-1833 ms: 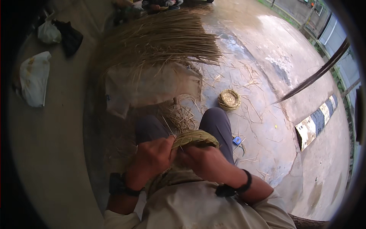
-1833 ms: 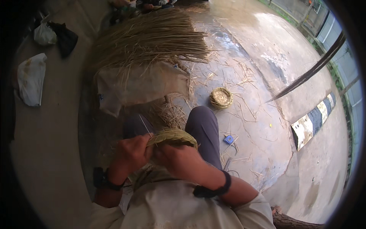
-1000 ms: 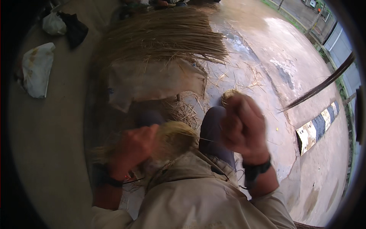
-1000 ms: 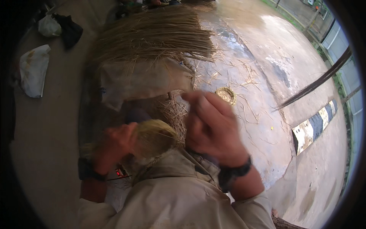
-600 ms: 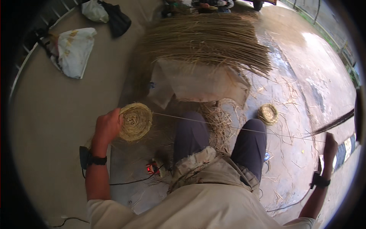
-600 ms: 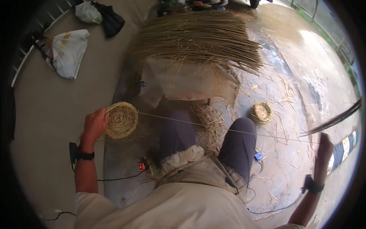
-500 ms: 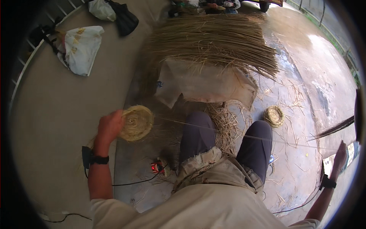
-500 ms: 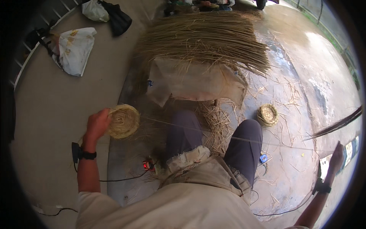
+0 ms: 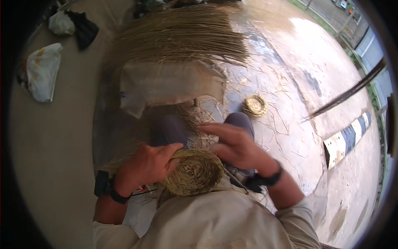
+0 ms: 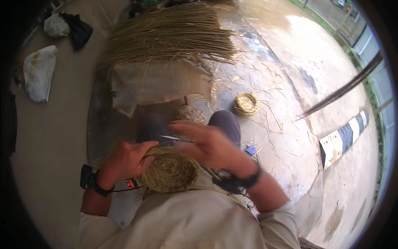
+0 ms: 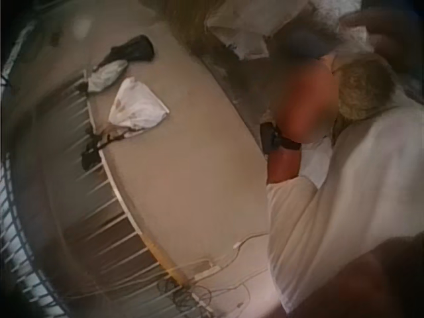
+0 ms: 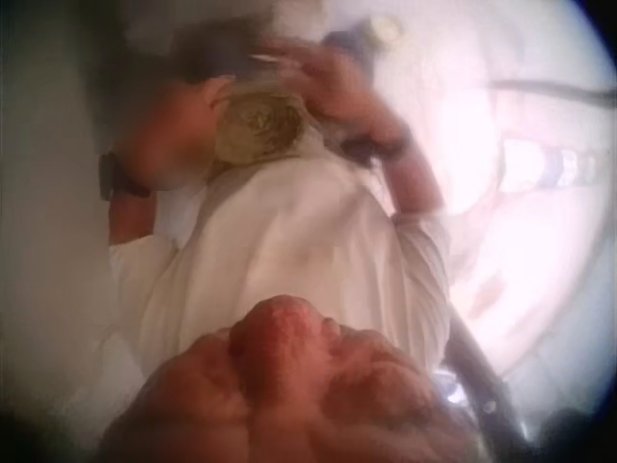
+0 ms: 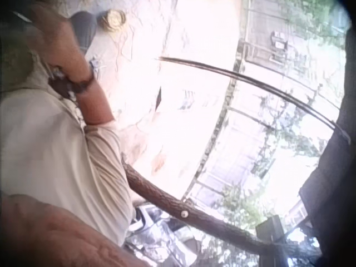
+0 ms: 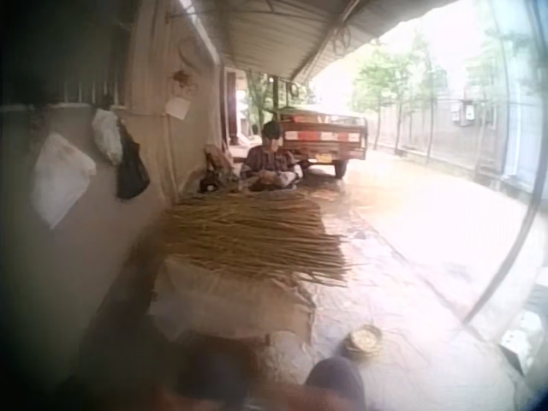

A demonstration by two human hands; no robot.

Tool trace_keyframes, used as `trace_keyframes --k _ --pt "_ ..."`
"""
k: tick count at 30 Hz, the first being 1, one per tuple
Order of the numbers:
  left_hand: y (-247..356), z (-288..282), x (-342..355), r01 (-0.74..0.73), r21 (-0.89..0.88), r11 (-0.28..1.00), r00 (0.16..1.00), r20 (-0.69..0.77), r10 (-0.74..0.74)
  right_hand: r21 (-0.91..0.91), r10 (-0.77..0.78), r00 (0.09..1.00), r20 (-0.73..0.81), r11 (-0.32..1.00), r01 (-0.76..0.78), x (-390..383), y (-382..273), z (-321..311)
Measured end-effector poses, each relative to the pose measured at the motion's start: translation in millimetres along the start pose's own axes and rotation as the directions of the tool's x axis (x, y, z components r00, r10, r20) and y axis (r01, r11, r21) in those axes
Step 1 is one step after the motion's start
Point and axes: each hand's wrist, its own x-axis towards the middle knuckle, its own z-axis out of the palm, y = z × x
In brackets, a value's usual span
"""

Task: Weaving a small circular basket from straw coils using a needle and thread.

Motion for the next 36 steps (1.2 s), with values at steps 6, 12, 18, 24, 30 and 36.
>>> trace_keyframes --k 6,12,18,24,30,36 --pt "-3.3 17.4 5.4 -0.087 -0.004 0.996 0.995 -0.052 0.087 0.319 0.366 0.849 0.381 0.810 -0.492 -16.9 65.4 16.6" --pt "-11.7 32.4 7.2 -0.109 -0.129 0.986 0.988 -0.124 0.093 0.139 0.428 0.831 0.356 0.855 -0.500 -71.7 85.1 -12.6" --pt "-15.1 34.3 6.5 -0.112 -0.108 0.988 0.989 -0.108 0.100 0.524 0.703 0.707 -0.072 0.630 -0.573 -84.0 83.2 -62.6" --pt "-12.5 35.9 8.3 -0.111 -0.103 0.988 0.989 -0.114 0.099 0.294 0.751 0.433 -0.499 0.617 -0.730 -132.7 113.9 -132.4" --pt "-9.4 34.1 12.5 -0.123 -0.099 0.987 0.988 -0.103 0.113 -0.136 0.209 0.793 -0.572 0.929 -0.343 -87.6 79.5 -66.2" --pt "-3.2 25.8 13.6 -0.132 -0.075 0.988 0.987 -0.107 0.124 0.251 0.304 0.952 -0.022 0.924 -0.289 -20.2 59.8 30.6"
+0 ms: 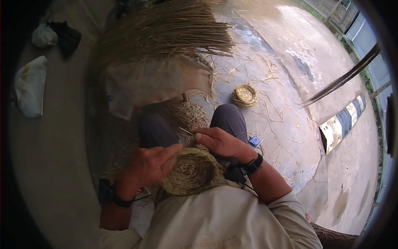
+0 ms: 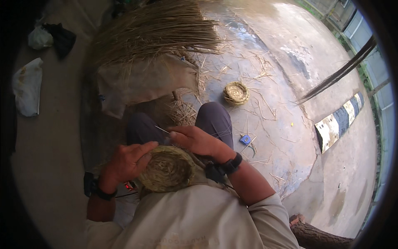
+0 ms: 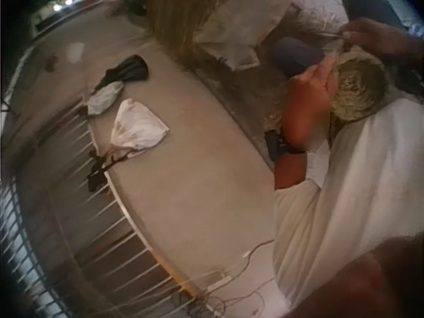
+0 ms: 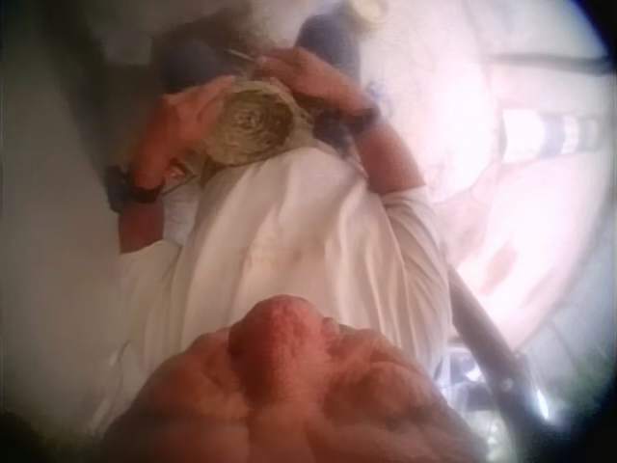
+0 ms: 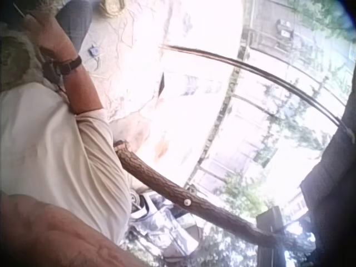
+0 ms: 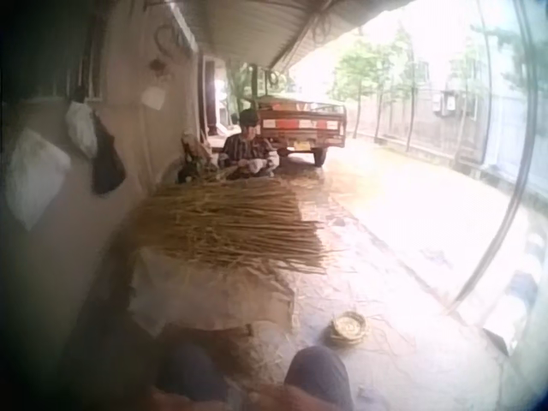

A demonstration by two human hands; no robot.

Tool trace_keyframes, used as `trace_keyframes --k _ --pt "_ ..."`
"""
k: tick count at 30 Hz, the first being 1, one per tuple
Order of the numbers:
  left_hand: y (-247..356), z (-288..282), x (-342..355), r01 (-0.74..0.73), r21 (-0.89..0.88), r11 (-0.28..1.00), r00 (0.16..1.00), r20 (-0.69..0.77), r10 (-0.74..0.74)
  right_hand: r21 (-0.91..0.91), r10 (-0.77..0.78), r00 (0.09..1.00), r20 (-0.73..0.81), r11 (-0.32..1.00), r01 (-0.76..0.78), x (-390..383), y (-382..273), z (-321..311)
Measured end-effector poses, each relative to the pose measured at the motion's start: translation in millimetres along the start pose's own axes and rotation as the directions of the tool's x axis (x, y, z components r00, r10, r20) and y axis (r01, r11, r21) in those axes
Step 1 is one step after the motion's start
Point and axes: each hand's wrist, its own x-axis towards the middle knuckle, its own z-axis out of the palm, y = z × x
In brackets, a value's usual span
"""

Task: Weaving a small circular basket from straw coils using a needle and thread.

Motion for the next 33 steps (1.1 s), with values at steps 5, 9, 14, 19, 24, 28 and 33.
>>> trace_keyframes --k 5,9,14,19,24,28,33 --pt "-4.4 7.5 -8.8 0.052 -0.059 0.997 0.998 -0.033 -0.054 -0.241 0.332 0.879 0.342 0.935 -0.260 -30.7 23.7 -47.2" --pt "-6.0 8.9 -4.5 0.031 -0.081 0.996 0.999 -0.036 -0.034 0.225 0.144 0.975 0.171 0.957 -0.181 -34.5 24.5 -54.8" --pt "-3.9 6.4 -2.5 -0.005 -0.002 1.000 1.000 -0.001 0.005 0.960 0.203 0.979 -0.008 0.276 -0.049 9.7 -29.9 4.7" --pt "4.8 -2.3 -7.4 -0.050 0.290 0.956 0.989 0.145 0.008 0.375 -0.154 0.988 -0.029 0.914 0.154 23.1 36.4 -23.6" --pt "7.0 -1.0 -23.0 0.129 0.169 0.977 0.986 0.085 -0.145 0.059 0.009 1.000 0.012 0.998 -0.009 -3.4 -21.0 8.0" --pt "-0.2 10.1 -29.3 0.177 0.072 0.982 0.981 0.071 -0.182 0.246 0.247 0.969 0.002 0.939 -0.240 -11.1 -26.2 9.5" --pt "0.8 23.2 -26.1 0.160 -0.045 0.986 0.987 0.006 -0.159 0.687 0.308 0.950 -0.050 0.701 -0.191 -20.4 3.7 -6.9"
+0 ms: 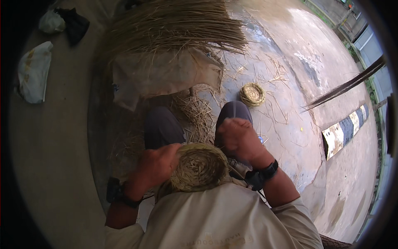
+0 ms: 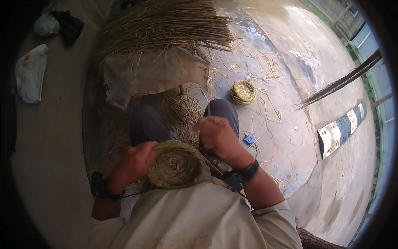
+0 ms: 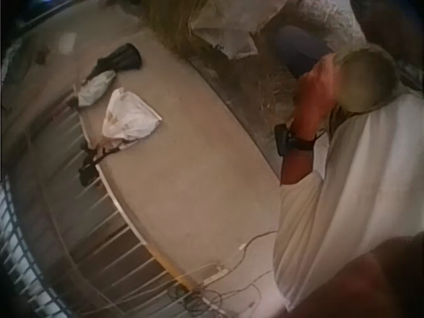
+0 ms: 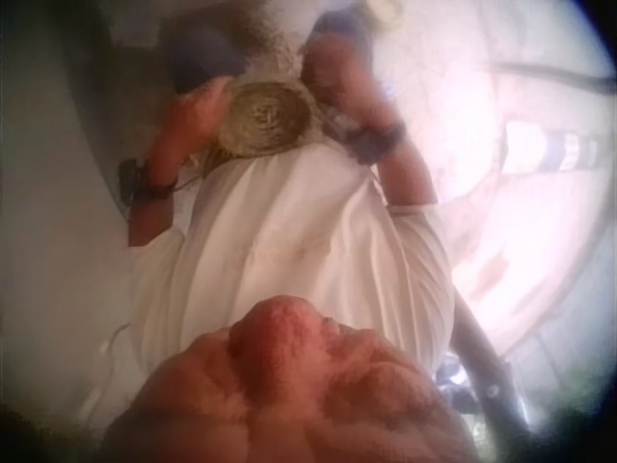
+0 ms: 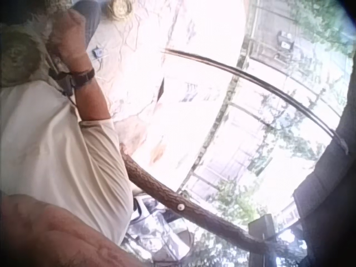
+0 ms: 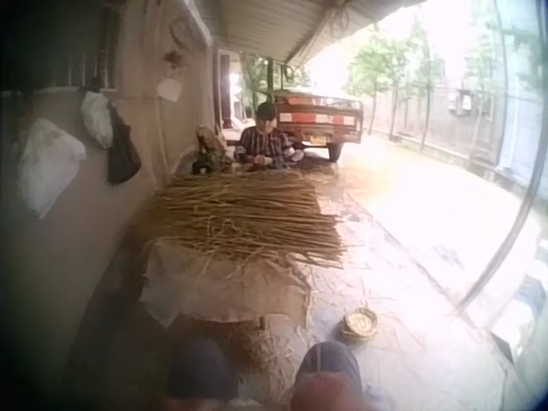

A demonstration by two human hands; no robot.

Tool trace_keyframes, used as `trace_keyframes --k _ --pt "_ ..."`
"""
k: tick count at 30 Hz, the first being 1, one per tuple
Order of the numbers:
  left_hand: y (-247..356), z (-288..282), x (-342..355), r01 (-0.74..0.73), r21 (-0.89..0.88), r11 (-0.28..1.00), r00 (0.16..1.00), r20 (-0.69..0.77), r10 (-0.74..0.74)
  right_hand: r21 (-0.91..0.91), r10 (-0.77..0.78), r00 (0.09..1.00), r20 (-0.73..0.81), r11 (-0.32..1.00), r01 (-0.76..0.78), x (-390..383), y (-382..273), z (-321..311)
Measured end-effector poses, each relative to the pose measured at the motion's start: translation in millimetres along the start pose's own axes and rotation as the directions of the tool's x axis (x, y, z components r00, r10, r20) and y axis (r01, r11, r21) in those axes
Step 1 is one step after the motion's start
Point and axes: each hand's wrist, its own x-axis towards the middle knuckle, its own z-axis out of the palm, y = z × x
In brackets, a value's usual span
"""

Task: Weaving a small circular basket from straw coils using a needle and thread.

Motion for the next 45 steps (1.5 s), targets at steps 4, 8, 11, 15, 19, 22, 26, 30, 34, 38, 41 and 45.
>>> trace_keyframes --k 4,8,11,15,19,22,26,30,34,38,41,45 --pt "-0.7 2.2 5.7 -0.014 0.049 0.999 1.000 -0.007 0.014 0.374 -0.206 0.978 -0.044 0.904 0.208 40.1 -19.2 18.4" --pt "-0.2 -2.6 5.2 -0.002 0.050 0.999 1.000 0.029 0.001 -0.047 -0.541 0.618 0.570 0.730 0.682 45.0 -14.7 109.9" --pt "-12.4 -2.2 1.4 0.011 0.025 1.000 0.999 0.040 -0.012 -0.202 -0.184 0.244 0.952 0.222 0.954 13.5 14.0 133.8" --pt "-24.6 2.2 -8.3 0.139 -0.140 0.980 0.990 0.010 -0.139 -0.163 -0.278 0.367 0.888 0.556 0.815 11.8 37.8 126.3" --pt "-27.3 0.9 -7.8 0.103 -0.219 0.970 0.994 -0.004 -0.106 -0.322 -0.010 0.491 0.871 0.743 0.587 9.8 32.4 123.4" --pt "-19.7 -2.5 -4.3 0.176 -0.183 0.967 0.984 0.048 -0.170 -0.331 -0.014 0.486 0.874 0.715 0.616 7.2 23.0 117.8" --pt "-27.7 4.8 -11.0 0.213 -0.201 0.956 0.975 -0.019 -0.221 -0.367 -0.209 0.507 0.836 0.475 0.800 -3.9 -13.7 77.0" --pt "-42.1 3.5 -25.5 0.357 -0.312 0.880 0.904 -0.121 -0.409 -0.640 -0.187 0.945 0.268 0.698 0.320 -46.6 -63.8 -29.9" --pt "-64.0 -14.9 -27.9 0.388 -0.226 0.893 0.855 -0.272 -0.441 -0.780 -0.550 0.638 -0.540 0.611 -0.133 -101.1 -113.2 -121.3" --pt "-69.4 -34.2 -27.4 0.428 -0.129 0.894 0.835 -0.323 -0.446 -0.789 -0.650 0.518 -0.557 0.608 -0.086 -134.9 -133.6 -151.1" --pt "-65.3 -35.5 -24.8 0.419 -0.087 0.904 0.833 -0.360 -0.421 -0.760 -0.615 0.554 -0.561 0.648 -0.051 -117.2 -123.3 -108.7" --pt "-78.0 -33.7 -33.2 0.463 -0.133 0.876 0.786 -0.394 -0.475 -0.755 -0.556 0.715 -0.425 0.653 0.059 -106.0 -113.2 -69.6"
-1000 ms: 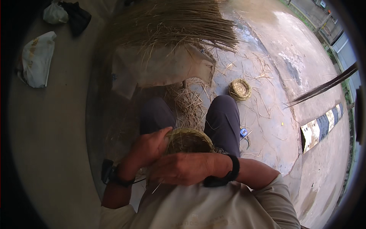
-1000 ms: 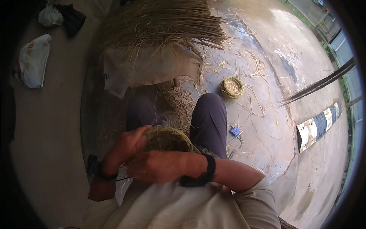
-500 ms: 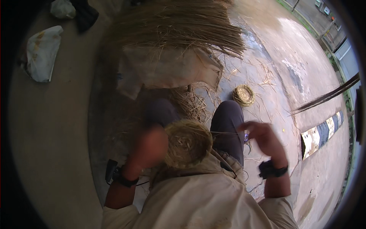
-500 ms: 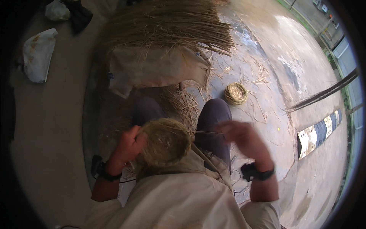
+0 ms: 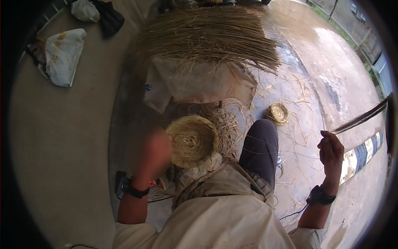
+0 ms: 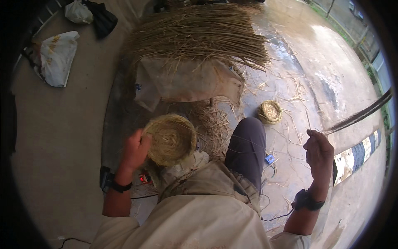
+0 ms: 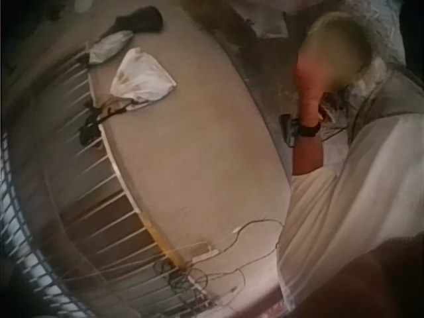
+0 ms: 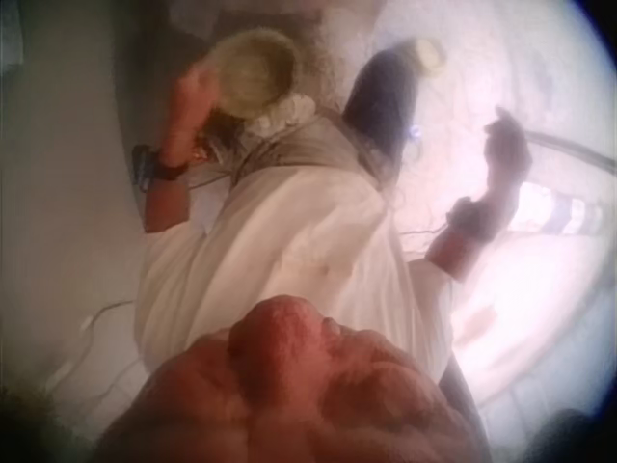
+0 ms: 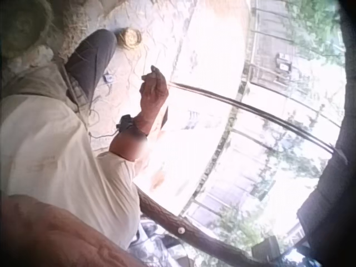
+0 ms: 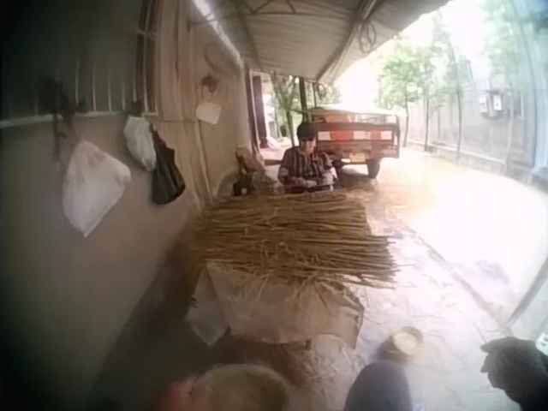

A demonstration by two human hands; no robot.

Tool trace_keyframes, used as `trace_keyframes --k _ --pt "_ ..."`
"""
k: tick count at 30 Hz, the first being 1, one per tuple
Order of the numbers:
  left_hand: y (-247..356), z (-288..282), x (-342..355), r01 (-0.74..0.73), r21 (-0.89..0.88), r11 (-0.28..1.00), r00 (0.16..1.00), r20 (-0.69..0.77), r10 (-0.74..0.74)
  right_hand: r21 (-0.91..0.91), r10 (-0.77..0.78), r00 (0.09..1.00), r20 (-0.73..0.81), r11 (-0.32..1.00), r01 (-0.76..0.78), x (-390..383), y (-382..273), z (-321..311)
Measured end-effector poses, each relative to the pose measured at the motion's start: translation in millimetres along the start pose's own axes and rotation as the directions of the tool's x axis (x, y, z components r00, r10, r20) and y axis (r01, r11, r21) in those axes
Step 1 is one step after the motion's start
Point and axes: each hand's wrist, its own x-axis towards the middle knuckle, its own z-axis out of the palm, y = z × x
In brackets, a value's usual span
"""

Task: Weaving a small circular basket from straw coils using a needle and thread.

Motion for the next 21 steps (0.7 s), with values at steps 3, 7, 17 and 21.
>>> trace_keyframes --k 3,7,17,21 --pt "-5.3 -16.0 2.9 0.053 -0.025 0.998 0.999 0.010 -0.052 -0.021 0.040 0.998 0.047 0.999 -0.039 -1.2 -6.4 5.8" --pt "25.0 -4.9 -6.5 0.007 0.051 0.999 0.997 0.075 -0.011 -0.025 -0.227 0.822 0.522 0.960 0.280 -31.6 -36.8 90.1" --pt "48.8 23.1 -28.0 -0.170 -0.099 0.980 0.976 0.120 0.181 -0.093 -0.383 0.574 0.724 0.770 0.632 -77.9 -47.1 221.5" --pt "48.6 24.1 -29.4 -0.167 -0.120 0.979 0.974 0.134 0.183 -0.101 -0.395 0.568 0.722 0.752 0.651 -77.7 -44.9 223.9"
